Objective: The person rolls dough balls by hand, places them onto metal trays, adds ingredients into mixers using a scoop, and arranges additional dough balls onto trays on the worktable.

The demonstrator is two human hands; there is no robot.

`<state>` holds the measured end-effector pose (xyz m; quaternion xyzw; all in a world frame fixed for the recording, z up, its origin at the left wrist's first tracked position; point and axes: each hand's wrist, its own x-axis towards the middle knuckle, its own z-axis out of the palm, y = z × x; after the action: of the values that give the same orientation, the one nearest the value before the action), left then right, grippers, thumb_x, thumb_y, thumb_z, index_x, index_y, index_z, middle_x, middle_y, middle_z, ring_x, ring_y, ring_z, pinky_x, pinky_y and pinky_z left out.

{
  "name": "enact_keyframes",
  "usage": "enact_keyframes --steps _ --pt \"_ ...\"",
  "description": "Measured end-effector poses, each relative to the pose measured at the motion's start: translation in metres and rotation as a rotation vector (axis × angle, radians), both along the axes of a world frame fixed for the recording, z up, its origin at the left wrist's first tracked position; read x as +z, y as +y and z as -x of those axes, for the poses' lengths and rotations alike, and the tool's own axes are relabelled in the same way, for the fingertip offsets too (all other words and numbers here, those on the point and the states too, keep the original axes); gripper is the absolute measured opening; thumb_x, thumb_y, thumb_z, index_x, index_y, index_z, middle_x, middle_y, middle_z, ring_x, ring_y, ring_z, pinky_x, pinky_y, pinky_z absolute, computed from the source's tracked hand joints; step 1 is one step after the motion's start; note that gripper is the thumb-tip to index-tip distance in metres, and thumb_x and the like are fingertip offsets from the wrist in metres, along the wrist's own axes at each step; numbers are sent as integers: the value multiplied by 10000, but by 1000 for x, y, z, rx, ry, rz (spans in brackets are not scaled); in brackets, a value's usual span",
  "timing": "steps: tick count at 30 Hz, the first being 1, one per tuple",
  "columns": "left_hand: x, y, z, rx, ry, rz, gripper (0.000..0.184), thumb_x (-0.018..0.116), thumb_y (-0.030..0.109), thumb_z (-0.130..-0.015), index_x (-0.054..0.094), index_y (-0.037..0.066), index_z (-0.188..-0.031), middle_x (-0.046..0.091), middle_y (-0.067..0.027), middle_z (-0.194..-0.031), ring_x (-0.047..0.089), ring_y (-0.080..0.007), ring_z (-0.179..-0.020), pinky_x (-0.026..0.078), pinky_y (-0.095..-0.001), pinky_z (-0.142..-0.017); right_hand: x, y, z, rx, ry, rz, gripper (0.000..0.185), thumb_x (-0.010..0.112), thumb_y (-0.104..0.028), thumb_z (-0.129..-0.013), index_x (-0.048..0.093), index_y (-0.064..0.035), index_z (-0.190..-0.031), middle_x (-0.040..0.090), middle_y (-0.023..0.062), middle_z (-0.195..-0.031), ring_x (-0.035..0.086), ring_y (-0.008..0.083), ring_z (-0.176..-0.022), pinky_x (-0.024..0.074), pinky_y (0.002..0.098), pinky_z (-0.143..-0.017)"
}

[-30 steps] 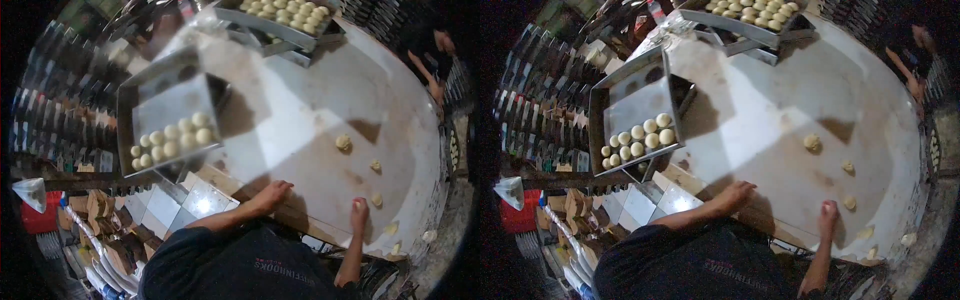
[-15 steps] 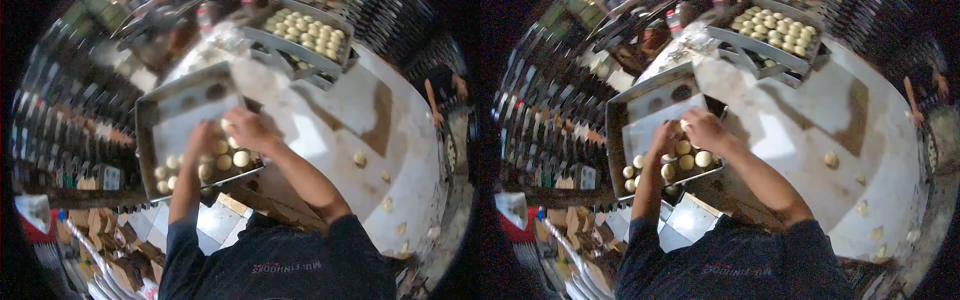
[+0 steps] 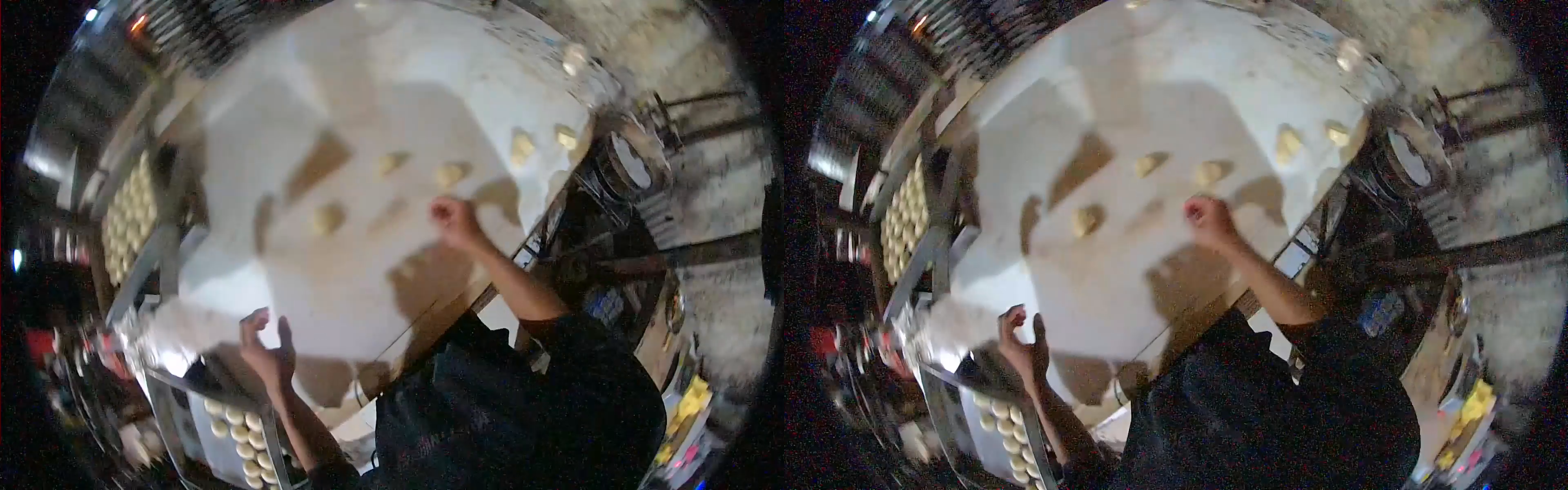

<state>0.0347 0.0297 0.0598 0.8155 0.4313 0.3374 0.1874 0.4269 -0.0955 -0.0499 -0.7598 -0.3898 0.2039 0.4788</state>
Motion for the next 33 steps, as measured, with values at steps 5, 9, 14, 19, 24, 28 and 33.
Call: enact_keyframes --steps 5,9,14,19,24,28,33 --pt "4 -1 -200 -333 -39 127 253 702 9 -746 603 31 -978 605 -76 -939 572 -185 -823 471 -293 -773 -34 -82 -236 -830 -238 13 185 595 -229 -827 629 -71 -917 676 98 -855 646 263 -796 501 376 -726" --pt "-16 -39 -338 -587 -159 320 255 712 3 -747 615 20 -982 612 -67 -960 570 -144 -843 469 -271 -740 -15 -80 -297 -310 -130 62 181 632 -167 -796 604 -27 -907 650 147 -858 638 313 -805 495 396 -736" --pt "-12 -56 -384 -645 -98 303 406 726 73 -764 540 20 -1121 583 -104 -1068 576 -204 -987 482 -336 -807 57 -61 -239 -37 -400 103 212 578 -44 -817 548 -1 -1022 649 164 -910 647 307 -816 501 404 -701" --pt "-3 -65 -384 -628 -303 640 806 721 263 -820 247 -20 -1408 487 -193 -1218 552 -284 -1040 460 -364 -911 114 -35 -161 381 50 -203 241 552 28 -825 582 -13 -1060 657 118 -883 649 195 -803 504 325 -715" --pt "46 -52 -340 -331 -55 845 564 486 404 -960 400 0 -1345 601 -109 -796 563 -145 -679 468 -299 -638 118 12 -129 581 227 -338 182 557 -38 -891 610 -9 -1063 641 53 -832 583 86 -762 485 245 -677" --pt "62 -53 -270 -79 35 646 423 435 364 -990 590 -28 -1010 552 -58 -680 503 -122 -603 427 -292 -560 119 31 -97 417 440 -210 173 494 -88 -945 620 -19 -1041 584 -2 -812 528 53 -740 454 212 -667" --pt "50 -75 -210 261 -141 504 466 397 343 -1007 595 -51 -858 567 -64 -735 485 -112 -699 419 -260 -641 92 60 -49 -91 652 -614 183 452 -146 -962 555 -37 -1068 541 15 -851 535 93 -712 467 260 -676"
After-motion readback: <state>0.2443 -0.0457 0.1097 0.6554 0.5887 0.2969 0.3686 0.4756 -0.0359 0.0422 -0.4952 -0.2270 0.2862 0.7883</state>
